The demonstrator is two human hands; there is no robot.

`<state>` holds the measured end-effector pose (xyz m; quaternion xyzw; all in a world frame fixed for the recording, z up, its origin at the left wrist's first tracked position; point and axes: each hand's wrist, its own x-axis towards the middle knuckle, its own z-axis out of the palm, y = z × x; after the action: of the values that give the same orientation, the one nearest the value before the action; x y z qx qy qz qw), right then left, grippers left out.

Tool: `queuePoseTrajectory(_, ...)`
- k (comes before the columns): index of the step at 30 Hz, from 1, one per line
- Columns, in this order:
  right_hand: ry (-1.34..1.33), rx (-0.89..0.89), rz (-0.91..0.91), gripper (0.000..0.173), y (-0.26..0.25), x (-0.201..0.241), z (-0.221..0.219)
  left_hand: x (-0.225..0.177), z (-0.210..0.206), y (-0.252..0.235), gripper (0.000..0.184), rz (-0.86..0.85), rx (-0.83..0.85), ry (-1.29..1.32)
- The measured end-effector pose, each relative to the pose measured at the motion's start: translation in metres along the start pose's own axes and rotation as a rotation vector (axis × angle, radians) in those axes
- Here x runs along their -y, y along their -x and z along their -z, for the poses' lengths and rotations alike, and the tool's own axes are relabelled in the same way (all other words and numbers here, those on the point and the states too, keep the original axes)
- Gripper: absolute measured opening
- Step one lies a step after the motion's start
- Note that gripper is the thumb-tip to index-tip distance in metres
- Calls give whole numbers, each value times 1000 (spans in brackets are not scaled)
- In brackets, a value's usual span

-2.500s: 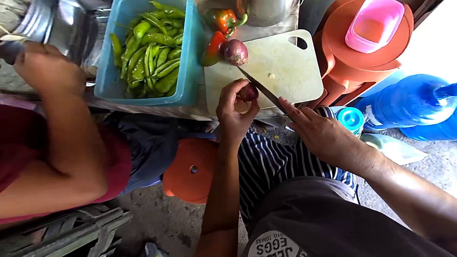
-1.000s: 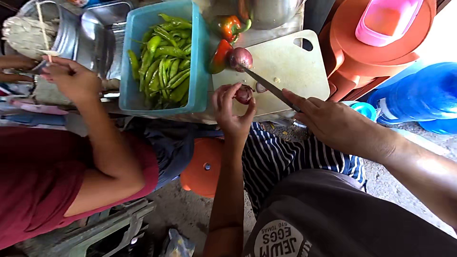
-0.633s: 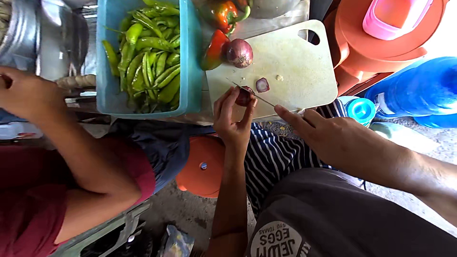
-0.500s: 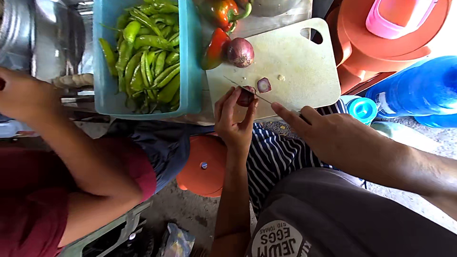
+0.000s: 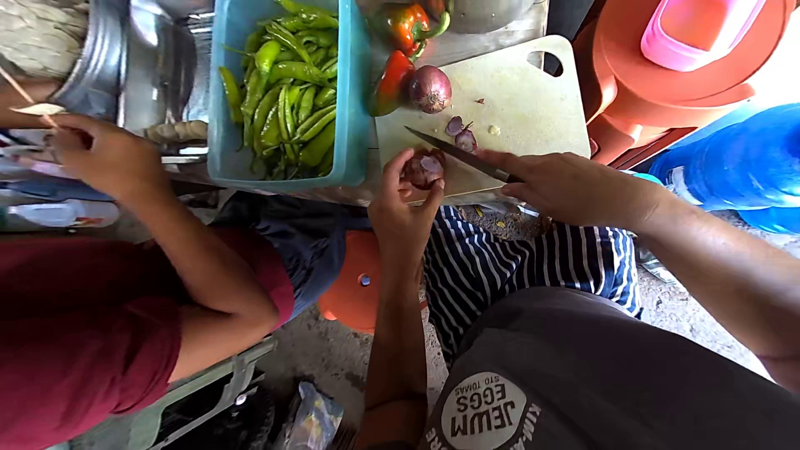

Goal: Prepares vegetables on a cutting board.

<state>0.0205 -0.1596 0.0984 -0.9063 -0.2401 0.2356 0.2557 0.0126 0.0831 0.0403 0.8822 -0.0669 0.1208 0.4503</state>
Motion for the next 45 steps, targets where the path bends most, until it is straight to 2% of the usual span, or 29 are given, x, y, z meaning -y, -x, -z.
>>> queuePoseTrajectory(3,-229,-181,80,63,14,-20,-4,-8,4,-4,60,181,35,429)
queuePoseTrajectory(5,-417,-299,164,54,20,-31,-12,-16,0,-8,61,285,36,721)
queuePoseTrajectory(8,-652,-384,144,45,19,-33,-18,-27,-11,-15,51,354,93,969)
queuePoseTrajectory(9,-699,-411,126,44,18,-31,-19,-31,-16,-18,43,370,99,1012)
queuePoseTrajectory(11,-816,-405,105,54,16,-26,-19,-37,-26,-23,33,380,109,1053)
queuePoseTrajectory(14,-1000,-379,162,64,12,-20,-21,-42,-38,-29,37,361,136,1061)
queuePoseTrajectory(17,-1099,-350,175,67,8,-14,-20,-49,-43,-30,42,364,152,1052)
queuePoseTrajectory(19,-1092,-356,186,61,2,-16,-18,-50,-44,-30,35,362,160,1048)
queuePoseTrajectory(21,-1084,-395,190,45,-2,-19,-16,-48,-43,-28,25,380,156,1070)
queuePoseTrajectory(23,-1075,-455,151,38,-5,-21,-12,-47,-39,-27,20,432,165,1158)
queuePoseTrajectory(25,-1033,-502,68,39,-9,-27,-8,-48,-33,-27,27,520,167,1322)
queuePoseTrajectory(27,-920,-474,-67,43,-14,-33,-1,-49,-29,-29,34,600,131,1445)
queuePoseTrajectory(29,-787,-418,-183,43,-19,-35,4,-49,-28,-30,38,608,119,1498)
queuePoseTrajectory(32,-678,-413,-220,44,-25,-36,5,-48,-27,-31,42,604,130,1523)
queuePoseTrajectory(35,-639,-428,-147,38,-26,-36,2,-43,-27,-30,36,560,205,1535)
queuePoseTrajectory(37,-641,-440,-85,36,-28,-37,-1,-40,-30,-29,26,543,214,1547)
queuePoseTrajectory(38,-646,-448,-52,39,-27,-36,-3,-39,-31,-28,24,544,219,1557)
queuePoseTrajectory(42,-707,-423,92,77,-20,-31,-4,-38,-33,-28,35,488,260,1493)
queuePoseTrajectory(45,-673,-379,215,79,-12,-26,-4,-35,-32,-27,51,400,278,1360)
